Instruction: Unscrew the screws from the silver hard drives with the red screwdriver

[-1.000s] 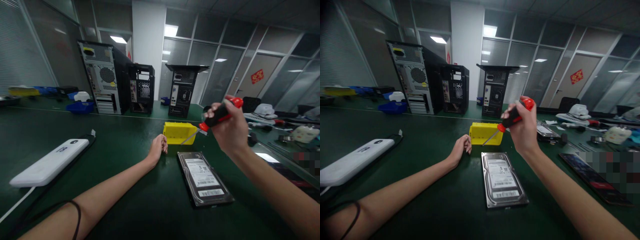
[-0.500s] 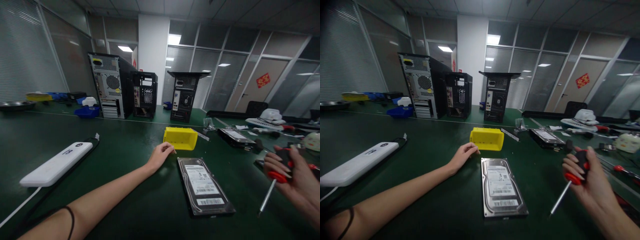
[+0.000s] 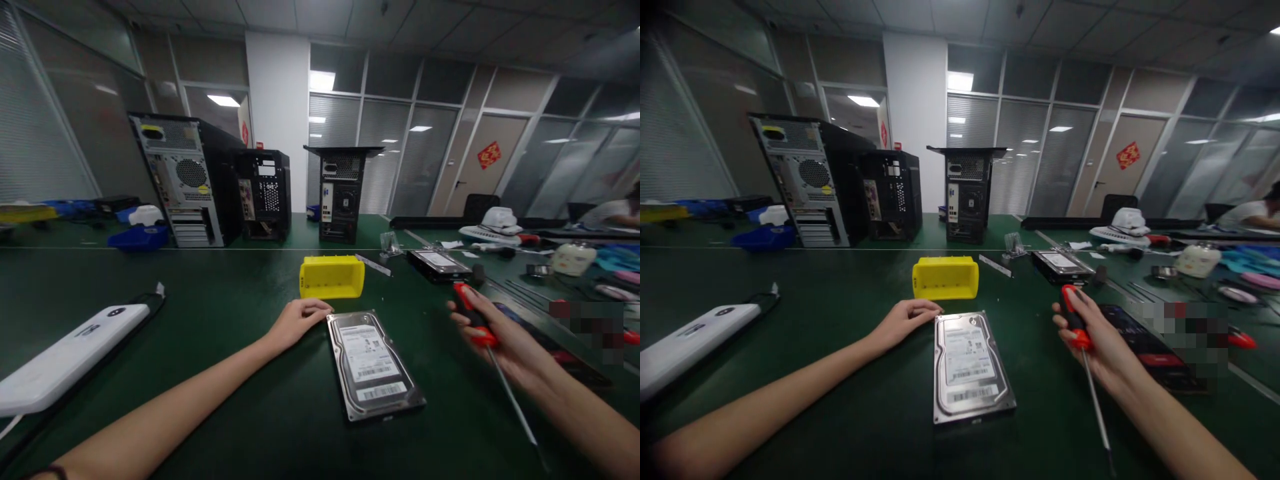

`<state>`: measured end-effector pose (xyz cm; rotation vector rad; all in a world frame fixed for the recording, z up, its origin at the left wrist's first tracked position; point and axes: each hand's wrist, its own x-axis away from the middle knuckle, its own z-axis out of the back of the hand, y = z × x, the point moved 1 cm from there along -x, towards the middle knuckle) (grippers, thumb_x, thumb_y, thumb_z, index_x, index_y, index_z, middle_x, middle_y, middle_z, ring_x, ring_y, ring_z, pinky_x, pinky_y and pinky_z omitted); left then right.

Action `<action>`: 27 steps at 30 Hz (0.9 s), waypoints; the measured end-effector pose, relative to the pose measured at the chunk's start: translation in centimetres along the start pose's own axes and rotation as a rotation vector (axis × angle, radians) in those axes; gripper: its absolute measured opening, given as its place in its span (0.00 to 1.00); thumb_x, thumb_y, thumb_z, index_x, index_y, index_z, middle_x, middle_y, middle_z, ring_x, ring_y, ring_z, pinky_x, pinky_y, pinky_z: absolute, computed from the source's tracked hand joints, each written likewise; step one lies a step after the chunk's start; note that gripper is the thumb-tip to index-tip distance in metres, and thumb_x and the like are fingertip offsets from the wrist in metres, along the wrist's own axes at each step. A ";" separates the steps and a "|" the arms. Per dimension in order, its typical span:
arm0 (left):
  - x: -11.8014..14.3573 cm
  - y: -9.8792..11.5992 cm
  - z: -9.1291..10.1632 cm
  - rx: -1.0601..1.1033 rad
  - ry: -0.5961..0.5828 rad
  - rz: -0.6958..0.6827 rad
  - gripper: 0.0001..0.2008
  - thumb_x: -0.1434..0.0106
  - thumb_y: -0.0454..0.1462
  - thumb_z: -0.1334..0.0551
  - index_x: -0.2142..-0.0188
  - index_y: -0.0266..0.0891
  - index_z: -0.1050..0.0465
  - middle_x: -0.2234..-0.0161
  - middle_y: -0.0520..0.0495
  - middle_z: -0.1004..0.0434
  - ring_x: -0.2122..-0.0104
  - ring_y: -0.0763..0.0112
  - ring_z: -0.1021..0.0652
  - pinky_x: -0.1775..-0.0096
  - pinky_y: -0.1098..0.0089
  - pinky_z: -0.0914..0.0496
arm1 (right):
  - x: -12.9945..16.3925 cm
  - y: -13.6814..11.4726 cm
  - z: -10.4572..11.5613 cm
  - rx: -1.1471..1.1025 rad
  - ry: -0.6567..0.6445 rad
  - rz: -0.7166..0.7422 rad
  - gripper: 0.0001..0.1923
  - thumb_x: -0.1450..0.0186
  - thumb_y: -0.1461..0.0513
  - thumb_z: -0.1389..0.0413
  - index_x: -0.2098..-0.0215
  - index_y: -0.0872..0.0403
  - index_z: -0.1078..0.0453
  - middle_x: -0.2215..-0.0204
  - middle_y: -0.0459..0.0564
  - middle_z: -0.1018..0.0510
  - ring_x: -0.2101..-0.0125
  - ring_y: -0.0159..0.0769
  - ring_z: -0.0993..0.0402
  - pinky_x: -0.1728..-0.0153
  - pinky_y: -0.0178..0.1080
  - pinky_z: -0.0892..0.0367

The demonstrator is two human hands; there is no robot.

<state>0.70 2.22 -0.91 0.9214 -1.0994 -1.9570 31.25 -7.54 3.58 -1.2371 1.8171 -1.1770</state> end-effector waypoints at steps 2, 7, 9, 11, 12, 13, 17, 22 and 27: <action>0.0 0.1 0.0 -0.010 -0.008 -0.002 0.13 0.41 0.41 0.41 0.62 0.34 0.24 0.62 0.42 0.21 0.62 0.64 0.22 0.60 0.69 0.31 | -0.7 0.5 0.5 0.101 0.075 -0.074 0.15 0.43 0.68 0.45 0.59 0.51 0.40 0.72 0.49 0.32 0.81 0.25 0.32 0.87 0.24 0.35; 0.0 0.0 -0.1 -0.014 -0.008 -0.003 0.13 0.42 0.41 0.40 0.62 0.34 0.24 0.63 0.42 0.20 0.64 0.64 0.21 0.61 0.69 0.31 | -2.4 1.4 1.8 0.424 0.186 -0.064 0.26 0.42 0.71 0.49 0.49 0.48 0.47 0.62 0.50 0.34 0.73 0.28 0.27 0.76 0.33 0.26; 0.0 -0.1 -0.1 -0.017 0.001 -0.005 0.13 0.42 0.41 0.40 0.63 0.35 0.24 0.63 0.42 0.20 0.63 0.63 0.22 0.60 0.69 0.31 | -3.0 1.6 2.5 0.591 0.177 0.000 0.26 0.41 0.69 0.49 0.46 0.47 0.47 0.57 0.51 0.36 0.69 0.30 0.27 0.73 0.35 0.25; 0.0 -0.2 -0.1 -0.020 0.009 -0.008 0.13 0.42 0.41 0.40 0.63 0.35 0.24 0.63 0.42 0.20 0.62 0.63 0.22 0.60 0.69 0.31 | -3.7 1.9 3.3 0.791 0.154 0.064 0.23 0.39 0.66 0.48 0.46 0.50 0.44 0.54 0.53 0.36 0.65 0.33 0.28 0.71 0.37 0.26; 0.0 -0.1 -0.1 -0.021 0.010 -0.009 0.12 0.43 0.41 0.40 0.63 0.35 0.24 0.63 0.42 0.20 0.63 0.63 0.22 0.60 0.69 0.31 | -4.0 2.0 3.7 0.899 0.145 0.098 0.21 0.38 0.65 0.48 0.46 0.52 0.42 0.53 0.54 0.36 0.62 0.34 0.29 0.69 0.38 0.27; 0.0 -0.1 -0.1 -0.023 0.010 -0.010 0.12 0.43 0.40 0.40 0.64 0.35 0.23 0.63 0.43 0.20 0.63 0.63 0.22 0.60 0.69 0.31 | -4.4 2.2 4.2 1.008 0.139 0.140 0.19 0.37 0.64 0.48 0.48 0.54 0.40 0.52 0.55 0.35 0.60 0.36 0.30 0.66 0.40 0.28; 0.1 0.5 0.0 -0.037 -0.004 -0.003 0.12 0.43 0.41 0.40 0.65 0.36 0.23 0.64 0.44 0.20 0.65 0.64 0.22 0.62 0.70 0.31 | -5.6 3.0 5.5 1.382 0.123 0.341 0.16 0.36 0.60 0.50 0.50 0.56 0.37 0.49 0.54 0.35 0.52 0.38 0.35 0.54 0.46 0.35; 0.2 1.4 0.0 -0.098 -0.031 0.034 0.14 0.44 0.44 0.38 0.64 0.37 0.22 0.65 0.45 0.20 0.68 0.66 0.23 0.67 0.72 0.33 | -6.2 3.9 5.9 1.714 0.110 0.497 0.17 0.35 0.59 0.50 0.49 0.56 0.37 0.49 0.55 0.35 0.53 0.38 0.34 0.54 0.46 0.35; 0.1 1.5 0.0 -0.140 -0.027 0.047 0.14 0.44 0.45 0.39 0.64 0.39 0.22 0.65 0.46 0.20 0.70 0.67 0.25 0.70 0.72 0.35 | -5.7 4.4 5.7 1.935 0.061 0.600 0.19 0.39 0.67 0.50 0.49 0.53 0.35 0.44 0.56 0.42 0.52 0.43 0.37 0.60 0.44 0.32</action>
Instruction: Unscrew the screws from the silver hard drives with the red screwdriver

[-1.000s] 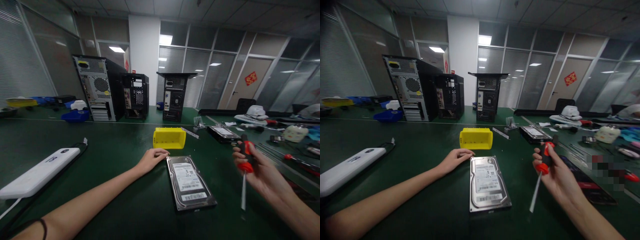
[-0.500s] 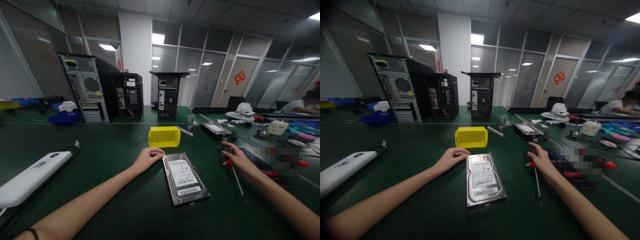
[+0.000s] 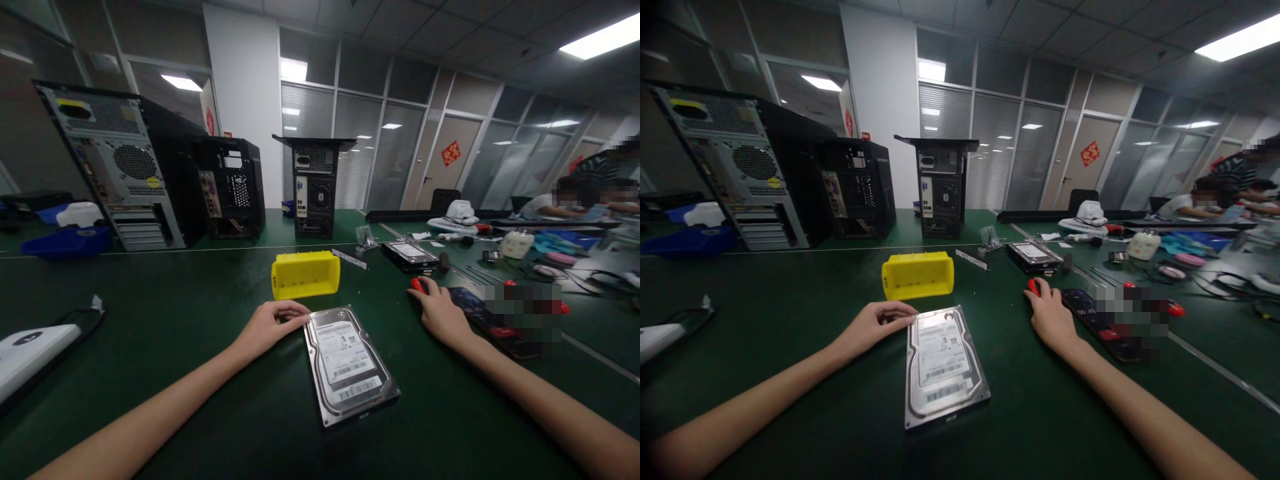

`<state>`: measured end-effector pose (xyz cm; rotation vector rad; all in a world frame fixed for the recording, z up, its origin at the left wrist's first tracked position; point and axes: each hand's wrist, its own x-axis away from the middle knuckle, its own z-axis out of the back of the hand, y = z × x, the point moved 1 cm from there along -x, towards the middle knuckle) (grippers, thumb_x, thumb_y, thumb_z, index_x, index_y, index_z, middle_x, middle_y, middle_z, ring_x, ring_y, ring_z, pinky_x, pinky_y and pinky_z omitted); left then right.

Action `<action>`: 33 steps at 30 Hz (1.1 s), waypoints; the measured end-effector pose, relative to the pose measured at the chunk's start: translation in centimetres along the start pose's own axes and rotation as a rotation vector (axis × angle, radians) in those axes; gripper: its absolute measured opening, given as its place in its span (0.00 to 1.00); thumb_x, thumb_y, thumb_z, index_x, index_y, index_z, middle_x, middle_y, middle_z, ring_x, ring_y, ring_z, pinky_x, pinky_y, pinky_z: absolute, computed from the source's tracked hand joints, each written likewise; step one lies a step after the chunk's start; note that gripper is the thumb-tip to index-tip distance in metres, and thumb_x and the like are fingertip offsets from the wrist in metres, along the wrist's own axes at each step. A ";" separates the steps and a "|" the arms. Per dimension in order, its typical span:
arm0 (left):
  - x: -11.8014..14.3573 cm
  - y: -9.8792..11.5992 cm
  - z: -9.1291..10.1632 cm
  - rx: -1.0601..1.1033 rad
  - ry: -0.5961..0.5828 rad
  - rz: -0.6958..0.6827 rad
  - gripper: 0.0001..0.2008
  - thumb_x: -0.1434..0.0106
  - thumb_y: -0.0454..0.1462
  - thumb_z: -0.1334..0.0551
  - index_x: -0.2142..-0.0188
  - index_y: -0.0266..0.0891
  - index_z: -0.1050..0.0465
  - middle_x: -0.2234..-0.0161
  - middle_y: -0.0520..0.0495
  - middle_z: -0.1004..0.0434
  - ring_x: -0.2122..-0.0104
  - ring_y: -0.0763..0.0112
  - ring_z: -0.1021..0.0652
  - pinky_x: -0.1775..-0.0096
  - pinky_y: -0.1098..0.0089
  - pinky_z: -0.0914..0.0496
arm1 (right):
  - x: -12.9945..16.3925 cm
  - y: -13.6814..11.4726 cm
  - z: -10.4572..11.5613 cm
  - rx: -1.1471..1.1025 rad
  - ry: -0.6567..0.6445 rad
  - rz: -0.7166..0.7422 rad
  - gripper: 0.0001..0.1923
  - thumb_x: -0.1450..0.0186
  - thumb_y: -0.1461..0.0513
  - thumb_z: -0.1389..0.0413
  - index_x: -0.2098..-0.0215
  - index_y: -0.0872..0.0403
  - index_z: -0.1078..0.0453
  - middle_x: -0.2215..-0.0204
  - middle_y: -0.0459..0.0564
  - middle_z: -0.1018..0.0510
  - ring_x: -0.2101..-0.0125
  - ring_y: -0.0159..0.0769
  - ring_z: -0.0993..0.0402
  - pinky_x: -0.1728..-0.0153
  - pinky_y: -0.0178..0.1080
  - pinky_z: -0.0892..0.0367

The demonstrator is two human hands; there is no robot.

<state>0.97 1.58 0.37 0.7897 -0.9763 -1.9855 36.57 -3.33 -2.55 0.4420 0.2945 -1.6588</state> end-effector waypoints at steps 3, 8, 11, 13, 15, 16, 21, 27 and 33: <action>-0.1 -0.1 -0.1 -0.008 0.005 0.004 0.14 0.44 0.45 0.39 0.64 0.40 0.22 0.66 0.47 0.20 0.71 0.67 0.25 0.71 0.72 0.36 | 0.4 -0.2 0.0 0.070 0.009 0.071 0.26 0.44 0.72 0.51 0.49 0.52 0.33 0.43 0.57 0.43 0.53 0.47 0.38 0.63 0.43 0.32; -0.2 -0.3 0.0 -0.029 0.000 0.015 0.15 0.43 0.45 0.40 0.63 0.40 0.23 0.65 0.46 0.20 0.70 0.66 0.25 0.71 0.72 0.37 | 0.6 -0.6 0.2 0.132 0.031 0.128 0.25 0.44 0.70 0.54 0.50 0.53 0.31 0.44 0.59 0.41 0.58 0.45 0.36 0.63 0.46 0.34; -0.2 -0.2 0.1 -0.026 0.001 0.023 0.14 0.43 0.45 0.40 0.63 0.40 0.23 0.64 0.46 0.20 0.69 0.65 0.25 0.71 0.71 0.37 | 0.6 -1.0 0.6 0.152 0.056 0.128 0.21 0.39 0.67 0.55 0.51 0.54 0.30 0.45 0.60 0.39 0.57 0.48 0.37 0.61 0.50 0.36; -0.2 -0.2 0.1 -0.024 -0.001 0.033 0.15 0.43 0.45 0.40 0.63 0.40 0.23 0.64 0.46 0.20 0.67 0.64 0.24 0.70 0.71 0.36 | 0.7 -1.4 1.0 0.157 0.075 0.142 0.18 0.37 0.64 0.55 0.53 0.54 0.29 0.45 0.59 0.39 0.53 0.52 0.40 0.57 0.55 0.40; -0.1 -0.1 0.0 -0.019 -0.008 0.046 0.15 0.43 0.46 0.41 0.62 0.40 0.23 0.63 0.46 0.20 0.66 0.63 0.24 0.68 0.70 0.35 | 0.8 -1.8 1.4 0.155 0.085 0.177 0.17 0.36 0.61 0.55 0.55 0.54 0.27 0.45 0.58 0.39 0.49 0.53 0.44 0.52 0.58 0.45; -0.1 -0.1 0.0 -0.011 -0.012 0.049 0.15 0.42 0.45 0.41 0.62 0.40 0.23 0.63 0.46 0.21 0.65 0.62 0.24 0.66 0.70 0.34 | 0.8 -2.1 1.6 0.151 0.085 0.200 0.17 0.36 0.60 0.55 0.56 0.53 0.27 0.45 0.58 0.38 0.48 0.53 0.45 0.50 0.58 0.47; -0.1 -0.4 0.0 0.026 -0.021 0.043 0.15 0.40 0.46 0.43 0.61 0.40 0.24 0.61 0.46 0.21 0.61 0.62 0.24 0.60 0.68 0.33 | 0.7 -3.1 2.3 0.113 0.084 0.284 0.15 0.35 0.61 0.54 0.60 0.51 0.25 0.51 0.54 0.31 0.48 0.47 0.43 0.48 0.57 0.51; -0.2 -0.7 0.0 0.042 -0.020 0.037 0.16 0.39 0.45 0.44 0.61 0.38 0.24 0.61 0.45 0.21 0.60 0.62 0.24 0.58 0.67 0.33 | 0.5 -3.5 2.7 0.040 0.087 0.347 0.14 0.35 0.60 0.53 0.63 0.51 0.25 0.57 0.52 0.28 0.53 0.44 0.38 0.50 0.53 0.47; 0.0 -0.4 -0.1 0.050 -0.021 0.038 0.15 0.39 0.44 0.44 0.63 0.37 0.24 0.64 0.47 0.21 0.62 0.64 0.24 0.61 0.69 0.33 | 0.8 -4.4 3.1 -0.042 0.040 0.419 0.13 0.35 0.60 0.52 0.61 0.47 0.26 0.61 0.47 0.26 0.57 0.38 0.35 0.50 0.49 0.45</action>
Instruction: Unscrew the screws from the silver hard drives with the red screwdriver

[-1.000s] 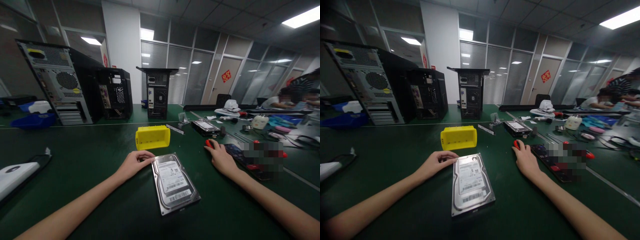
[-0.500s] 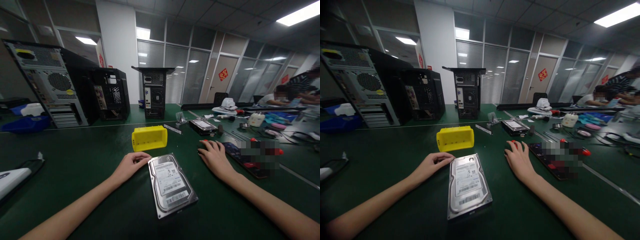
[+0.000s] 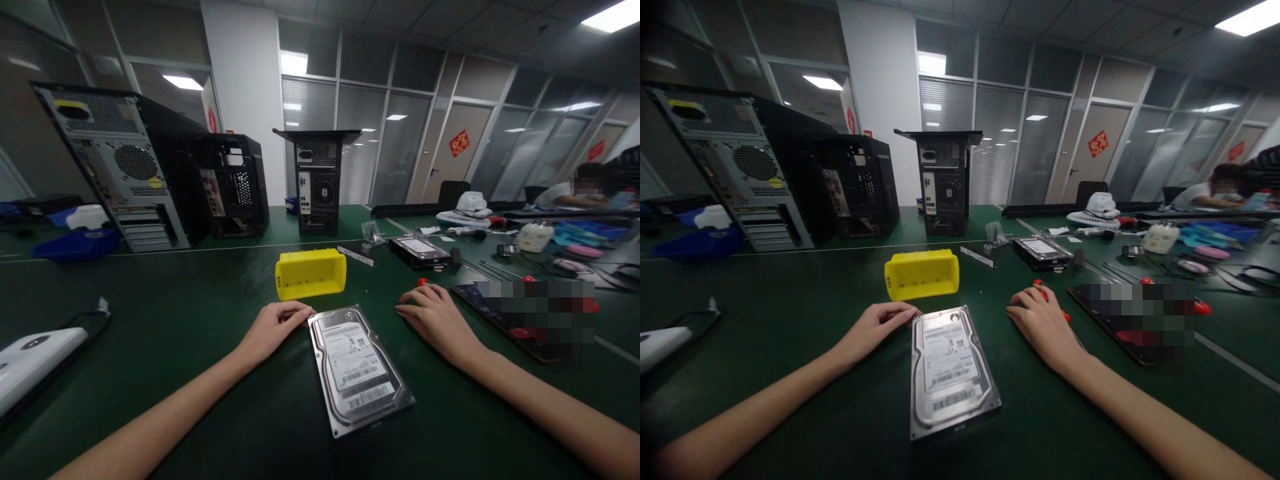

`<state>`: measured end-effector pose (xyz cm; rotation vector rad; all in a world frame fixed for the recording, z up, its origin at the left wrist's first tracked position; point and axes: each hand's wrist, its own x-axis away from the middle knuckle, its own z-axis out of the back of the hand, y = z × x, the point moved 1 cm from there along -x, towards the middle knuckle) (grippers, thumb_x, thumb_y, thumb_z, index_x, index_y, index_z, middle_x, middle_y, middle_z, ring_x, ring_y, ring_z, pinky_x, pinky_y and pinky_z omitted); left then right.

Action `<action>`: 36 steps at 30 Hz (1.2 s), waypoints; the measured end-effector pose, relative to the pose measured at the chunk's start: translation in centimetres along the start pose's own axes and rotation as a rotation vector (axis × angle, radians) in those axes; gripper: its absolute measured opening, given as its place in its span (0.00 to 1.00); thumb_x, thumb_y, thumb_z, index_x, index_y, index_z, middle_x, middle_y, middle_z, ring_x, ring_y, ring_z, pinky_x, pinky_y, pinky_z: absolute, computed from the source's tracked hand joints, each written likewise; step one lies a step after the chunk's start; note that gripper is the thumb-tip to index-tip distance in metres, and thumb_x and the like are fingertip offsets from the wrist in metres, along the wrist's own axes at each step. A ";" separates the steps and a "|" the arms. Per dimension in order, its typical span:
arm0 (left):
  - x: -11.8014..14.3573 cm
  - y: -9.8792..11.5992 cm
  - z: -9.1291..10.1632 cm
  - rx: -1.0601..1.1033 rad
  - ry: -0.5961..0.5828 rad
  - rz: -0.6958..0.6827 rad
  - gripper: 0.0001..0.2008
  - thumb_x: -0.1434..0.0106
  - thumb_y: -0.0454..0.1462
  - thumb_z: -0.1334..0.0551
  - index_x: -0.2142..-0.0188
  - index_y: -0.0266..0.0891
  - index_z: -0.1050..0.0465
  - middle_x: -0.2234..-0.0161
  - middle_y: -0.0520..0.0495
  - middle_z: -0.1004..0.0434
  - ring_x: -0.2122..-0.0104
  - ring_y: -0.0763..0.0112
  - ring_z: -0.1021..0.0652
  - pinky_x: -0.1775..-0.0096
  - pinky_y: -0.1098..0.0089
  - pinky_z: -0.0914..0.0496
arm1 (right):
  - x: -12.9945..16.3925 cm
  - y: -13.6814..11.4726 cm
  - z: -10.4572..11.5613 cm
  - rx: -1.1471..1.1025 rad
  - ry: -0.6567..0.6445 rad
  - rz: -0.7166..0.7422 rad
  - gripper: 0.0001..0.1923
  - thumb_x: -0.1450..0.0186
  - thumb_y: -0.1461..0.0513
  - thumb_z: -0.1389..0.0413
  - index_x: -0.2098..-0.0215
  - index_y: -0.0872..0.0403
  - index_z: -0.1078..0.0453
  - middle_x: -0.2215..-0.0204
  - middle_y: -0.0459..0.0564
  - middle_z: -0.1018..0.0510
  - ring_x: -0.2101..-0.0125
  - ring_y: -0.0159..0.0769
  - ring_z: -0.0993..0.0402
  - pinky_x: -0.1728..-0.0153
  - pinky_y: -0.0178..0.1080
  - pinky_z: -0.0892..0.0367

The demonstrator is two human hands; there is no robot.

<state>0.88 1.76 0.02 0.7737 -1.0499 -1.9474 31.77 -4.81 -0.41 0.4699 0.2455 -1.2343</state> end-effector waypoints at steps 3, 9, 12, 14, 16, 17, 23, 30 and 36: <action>0.0 0.1 0.0 0.013 0.002 -0.011 0.15 0.38 0.43 0.44 0.63 0.37 0.24 0.65 0.47 0.21 0.63 0.65 0.24 0.61 0.70 0.33 | -0.1 -0.5 0.2 -0.031 -0.022 0.020 0.12 0.35 0.60 0.52 0.60 0.46 0.26 0.63 0.46 0.25 0.60 0.36 0.34 0.53 0.47 0.43; 0.1 0.2 -0.1 0.032 0.014 -0.019 0.14 0.38 0.43 0.45 0.64 0.38 0.24 0.67 0.48 0.22 0.65 0.66 0.24 0.62 0.70 0.33 | -1.2 -1.2 0.5 -0.076 -0.064 0.051 0.13 0.35 0.60 0.51 0.59 0.47 0.26 0.64 0.48 0.25 0.62 0.36 0.33 0.60 0.43 0.39; 0.3 -0.3 0.3 -0.036 0.234 -0.041 0.15 0.38 0.45 0.46 0.68 0.38 0.26 0.69 0.48 0.24 0.68 0.67 0.25 0.64 0.70 0.33 | -2.4 -1.9 0.2 -0.098 -0.088 0.071 0.13 0.34 0.60 0.53 0.60 0.48 0.26 0.64 0.49 0.25 0.62 0.36 0.33 0.61 0.42 0.38; 0.2 -0.9 1.0 -0.139 0.501 -0.044 0.14 0.40 0.47 0.45 0.68 0.38 0.31 0.70 0.50 0.28 0.71 0.69 0.28 0.69 0.71 0.34 | -3.2 -2.3 0.0 -0.109 -0.101 0.085 0.14 0.34 0.60 0.53 0.60 0.49 0.26 0.63 0.49 0.26 0.62 0.36 0.33 0.60 0.42 0.39; -0.4 -1.5 1.9 -0.237 0.672 -0.048 0.17 0.45 0.49 0.40 0.65 0.39 0.36 0.69 0.50 0.33 0.72 0.69 0.30 0.72 0.71 0.35 | -3.8 -2.6 -0.2 -0.117 -0.114 0.098 0.14 0.34 0.61 0.53 0.60 0.49 0.26 0.63 0.49 0.26 0.62 0.36 0.33 0.60 0.42 0.38; -0.9 -1.8 2.3 -0.279 0.697 -0.047 0.21 0.48 0.50 0.38 0.62 0.38 0.38 0.68 0.50 0.35 0.70 0.68 0.30 0.71 0.71 0.35 | -4.0 -2.7 -0.2 -0.121 -0.121 0.103 0.14 0.34 0.61 0.53 0.60 0.49 0.26 0.63 0.50 0.26 0.62 0.36 0.32 0.61 0.42 0.38; -4.4 -1.9 4.3 -0.523 0.478 -0.094 0.17 0.46 0.50 0.41 0.68 0.39 0.41 0.73 0.52 0.37 0.73 0.69 0.32 0.72 0.70 0.38 | -4.2 -2.8 -0.1 -0.128 -0.153 0.109 0.15 0.34 0.62 0.54 0.59 0.51 0.26 0.62 0.52 0.26 0.63 0.37 0.31 0.63 0.42 0.36; -5.5 -0.4 5.6 -0.559 0.476 -0.201 0.09 0.39 0.40 0.48 0.74 0.41 0.45 0.78 0.55 0.41 0.77 0.72 0.35 0.75 0.73 0.44 | -4.2 -2.6 -0.1 -0.166 -0.183 0.107 0.16 0.34 0.61 0.56 0.57 0.53 0.27 0.61 0.53 0.27 0.61 0.38 0.30 0.62 0.42 0.33; -4.1 1.2 8.8 -0.611 0.647 -0.202 0.10 0.39 0.38 0.48 0.76 0.40 0.47 0.80 0.56 0.45 0.79 0.74 0.38 0.75 0.73 0.47 | -4.5 -1.7 -0.3 -0.286 -0.207 0.116 0.17 0.34 0.57 0.55 0.53 0.52 0.30 0.57 0.52 0.28 0.57 0.37 0.31 0.57 0.42 0.33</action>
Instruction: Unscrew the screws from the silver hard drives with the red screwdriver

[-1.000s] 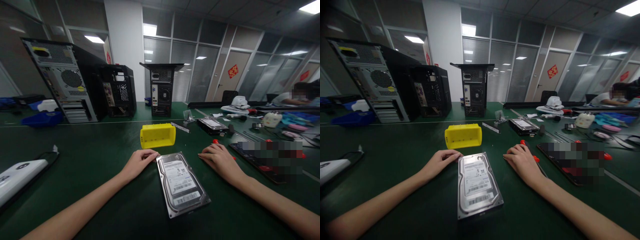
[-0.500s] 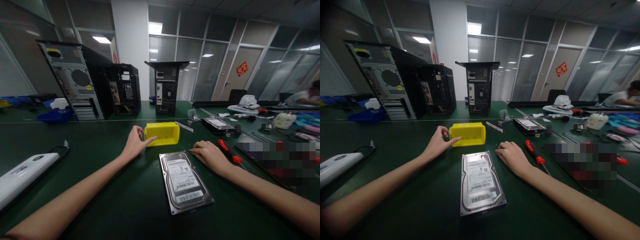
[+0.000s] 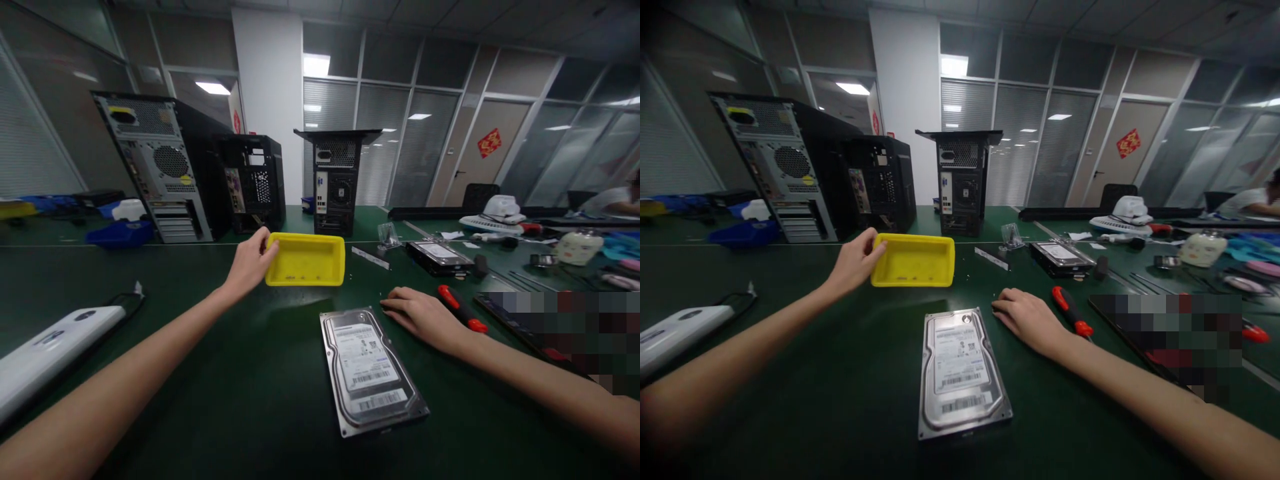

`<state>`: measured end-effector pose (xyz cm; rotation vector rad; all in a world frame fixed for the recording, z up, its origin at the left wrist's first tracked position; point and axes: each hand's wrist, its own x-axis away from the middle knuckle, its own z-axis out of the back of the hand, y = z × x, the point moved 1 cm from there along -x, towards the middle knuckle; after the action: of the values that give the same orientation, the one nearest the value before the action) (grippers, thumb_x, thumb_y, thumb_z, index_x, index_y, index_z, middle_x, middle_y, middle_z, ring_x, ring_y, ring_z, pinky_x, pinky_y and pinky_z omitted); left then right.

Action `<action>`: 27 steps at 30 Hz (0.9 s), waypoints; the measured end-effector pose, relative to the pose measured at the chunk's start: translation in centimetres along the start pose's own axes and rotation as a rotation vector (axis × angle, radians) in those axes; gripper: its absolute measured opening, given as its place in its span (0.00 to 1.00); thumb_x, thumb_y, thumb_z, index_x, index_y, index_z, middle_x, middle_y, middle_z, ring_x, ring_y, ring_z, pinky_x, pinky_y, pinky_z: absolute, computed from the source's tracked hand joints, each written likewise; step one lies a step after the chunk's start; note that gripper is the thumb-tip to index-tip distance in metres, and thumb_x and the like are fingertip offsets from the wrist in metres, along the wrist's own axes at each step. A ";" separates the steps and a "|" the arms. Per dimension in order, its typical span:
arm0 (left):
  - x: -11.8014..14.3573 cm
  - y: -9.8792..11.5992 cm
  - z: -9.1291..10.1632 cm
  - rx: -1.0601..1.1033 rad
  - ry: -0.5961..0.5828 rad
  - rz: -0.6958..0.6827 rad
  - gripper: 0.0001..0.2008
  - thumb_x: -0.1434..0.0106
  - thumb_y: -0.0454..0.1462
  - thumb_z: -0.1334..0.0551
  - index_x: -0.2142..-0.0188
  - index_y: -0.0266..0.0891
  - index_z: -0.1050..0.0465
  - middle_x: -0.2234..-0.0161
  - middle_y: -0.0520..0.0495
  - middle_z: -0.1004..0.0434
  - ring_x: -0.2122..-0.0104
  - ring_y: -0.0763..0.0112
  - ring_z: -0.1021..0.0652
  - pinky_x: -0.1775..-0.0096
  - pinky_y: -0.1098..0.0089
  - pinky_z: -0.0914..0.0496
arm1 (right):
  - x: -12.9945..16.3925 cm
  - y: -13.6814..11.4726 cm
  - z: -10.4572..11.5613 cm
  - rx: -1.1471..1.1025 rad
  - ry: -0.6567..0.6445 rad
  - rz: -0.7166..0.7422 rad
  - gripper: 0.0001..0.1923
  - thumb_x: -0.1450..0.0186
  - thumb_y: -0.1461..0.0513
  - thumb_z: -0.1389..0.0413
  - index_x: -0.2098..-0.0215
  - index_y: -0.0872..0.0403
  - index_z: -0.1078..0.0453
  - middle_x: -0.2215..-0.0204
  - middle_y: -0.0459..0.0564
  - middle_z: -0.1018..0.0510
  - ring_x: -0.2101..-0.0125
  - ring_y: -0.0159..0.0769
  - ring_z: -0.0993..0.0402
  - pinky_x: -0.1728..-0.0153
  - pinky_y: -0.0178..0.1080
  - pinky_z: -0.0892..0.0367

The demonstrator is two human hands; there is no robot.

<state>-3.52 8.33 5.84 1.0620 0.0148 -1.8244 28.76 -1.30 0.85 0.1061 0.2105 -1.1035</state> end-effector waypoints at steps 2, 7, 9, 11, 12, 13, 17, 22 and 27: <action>-0.4 -0.9 1.5 -0.025 0.046 0.038 0.10 0.40 0.38 0.47 0.76 0.40 0.46 0.80 0.56 0.45 0.79 0.74 0.39 0.75 0.73 0.47 | -0.6 1.1 0.1 -0.055 0.001 -0.007 0.18 0.35 0.54 0.54 0.51 0.51 0.32 0.54 0.50 0.30 0.55 0.34 0.32 0.53 0.39 0.34; -1.1 -4.3 4.2 -0.050 0.186 0.272 0.10 0.40 0.39 0.46 0.75 0.38 0.42 0.79 0.56 0.42 0.77 0.76 0.38 0.75 0.76 0.47 | -3.7 6.5 -0.1 -0.088 0.085 -0.207 0.17 0.34 0.58 0.52 0.49 0.56 0.37 0.50 0.55 0.33 0.53 0.37 0.34 0.53 0.47 0.36; -1.2 -5.7 4.7 -0.051 0.220 0.312 0.10 0.39 0.39 0.46 0.75 0.36 0.41 0.78 0.56 0.41 0.76 0.77 0.38 0.74 0.77 0.47 | -4.9 8.9 -0.5 -0.062 0.087 -0.313 0.17 0.35 0.58 0.51 0.50 0.57 0.37 0.52 0.54 0.32 0.55 0.36 0.32 0.56 0.45 0.34; -1.1 -6.9 4.8 -0.049 0.260 0.346 0.10 0.39 0.39 0.47 0.73 0.36 0.40 0.77 0.56 0.41 0.76 0.78 0.39 0.74 0.77 0.47 | -5.8 10.8 -1.0 -0.041 0.060 -0.363 0.17 0.35 0.58 0.51 0.51 0.57 0.37 0.53 0.54 0.32 0.57 0.35 0.32 0.57 0.44 0.33; -1.0 -7.4 4.7 -0.047 0.275 0.363 0.10 0.39 0.39 0.47 0.73 0.36 0.40 0.77 0.56 0.41 0.76 0.78 0.39 0.74 0.77 0.47 | -6.2 11.4 -1.3 -0.033 0.043 -0.368 0.16 0.35 0.58 0.51 0.51 0.57 0.37 0.53 0.54 0.32 0.57 0.35 0.32 0.57 0.44 0.33; -0.9 -7.8 4.5 -0.044 0.285 0.376 0.10 0.39 0.39 0.47 0.73 0.36 0.40 0.77 0.56 0.41 0.76 0.78 0.38 0.75 0.77 0.47 | -6.5 11.9 -1.5 -0.026 0.028 -0.362 0.16 0.35 0.58 0.51 0.51 0.57 0.37 0.53 0.54 0.32 0.57 0.35 0.32 0.57 0.44 0.33; 0.0 -8.1 3.2 -0.023 0.280 0.398 0.10 0.39 0.41 0.46 0.73 0.37 0.40 0.78 0.56 0.40 0.76 0.77 0.37 0.75 0.77 0.46 | -7.1 12.0 -2.7 -0.003 -0.030 -0.287 0.17 0.35 0.58 0.50 0.50 0.57 0.37 0.53 0.54 0.32 0.56 0.36 0.32 0.57 0.44 0.33; 1.2 -7.3 0.8 0.009 0.254 0.401 0.09 0.40 0.41 0.45 0.74 0.39 0.39 0.78 0.55 0.39 0.77 0.74 0.35 0.76 0.76 0.45 | -7.0 10.9 -3.6 0.057 -0.062 -0.280 0.17 0.35 0.58 0.50 0.51 0.57 0.37 0.53 0.54 0.31 0.57 0.35 0.32 0.57 0.44 0.33; 2.0 -7.0 -1.3 0.068 0.282 0.422 0.10 0.40 0.42 0.45 0.75 0.40 0.40 0.78 0.55 0.40 0.77 0.72 0.34 0.76 0.75 0.44 | -6.8 9.9 -3.2 0.129 -0.066 -0.307 0.17 0.35 0.58 0.50 0.51 0.58 0.37 0.54 0.54 0.31 0.57 0.36 0.31 0.57 0.44 0.33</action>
<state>-8.17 10.97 0.78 1.2572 -0.0970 -1.2970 34.28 9.69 -0.96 0.1559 0.0972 -1.4250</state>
